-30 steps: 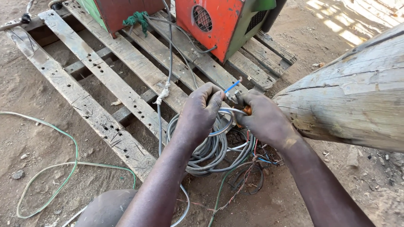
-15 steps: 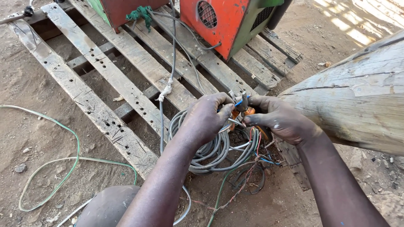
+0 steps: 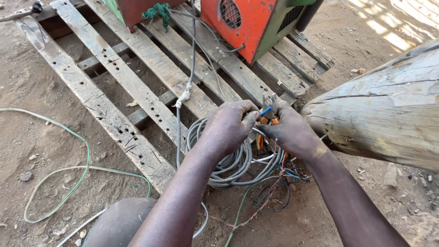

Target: Stripping insulation from electrical wires using pliers and twisting the copper ends together to create connections.

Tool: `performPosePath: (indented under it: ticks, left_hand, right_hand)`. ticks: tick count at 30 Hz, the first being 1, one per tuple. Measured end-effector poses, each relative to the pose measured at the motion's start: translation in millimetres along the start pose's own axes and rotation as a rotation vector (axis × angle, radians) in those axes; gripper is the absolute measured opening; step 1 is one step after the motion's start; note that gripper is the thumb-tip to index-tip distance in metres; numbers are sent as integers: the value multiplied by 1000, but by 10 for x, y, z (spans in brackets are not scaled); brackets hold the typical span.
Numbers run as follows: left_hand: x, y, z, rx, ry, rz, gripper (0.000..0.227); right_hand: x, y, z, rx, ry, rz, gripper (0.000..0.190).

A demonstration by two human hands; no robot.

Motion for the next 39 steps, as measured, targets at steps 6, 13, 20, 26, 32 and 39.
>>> performPosePath:
  ticks: [6,13,20,26,32,39]
  left_hand:
    - [26,-19,10,8,26,-114,19]
    - [62,-19,40,33,41,-139,21]
    - [121,-6,88,66,15,-143,22]
    - [153,-102,114,101,-44,-269,27]
    - [382,6,205,6,318,20,56]
    - [499,92,309,169,472,170,64]
  right_hand:
    - [34,-163,-49,-29,-76,38,22]
    - [-62,-190,71,-32,-40,-181,15]
    - [-42,-42,13,60,-169,211,35]
    - [-219,-17,112,123,-237,233,35]
    - [-145,-231,-56,195,-140,400,31]
    - [-118,-340,144,174,-40,631,51]
Point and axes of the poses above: each hand's wrist, its own z-axis away from the middle knuckle, its own y-axis out of the back of the hand, x = y × z, the point moved 1 cm from there along -z, towards the middle knuckle, and after that the axes turned 15 degrees about z, right-handed, at the moved point
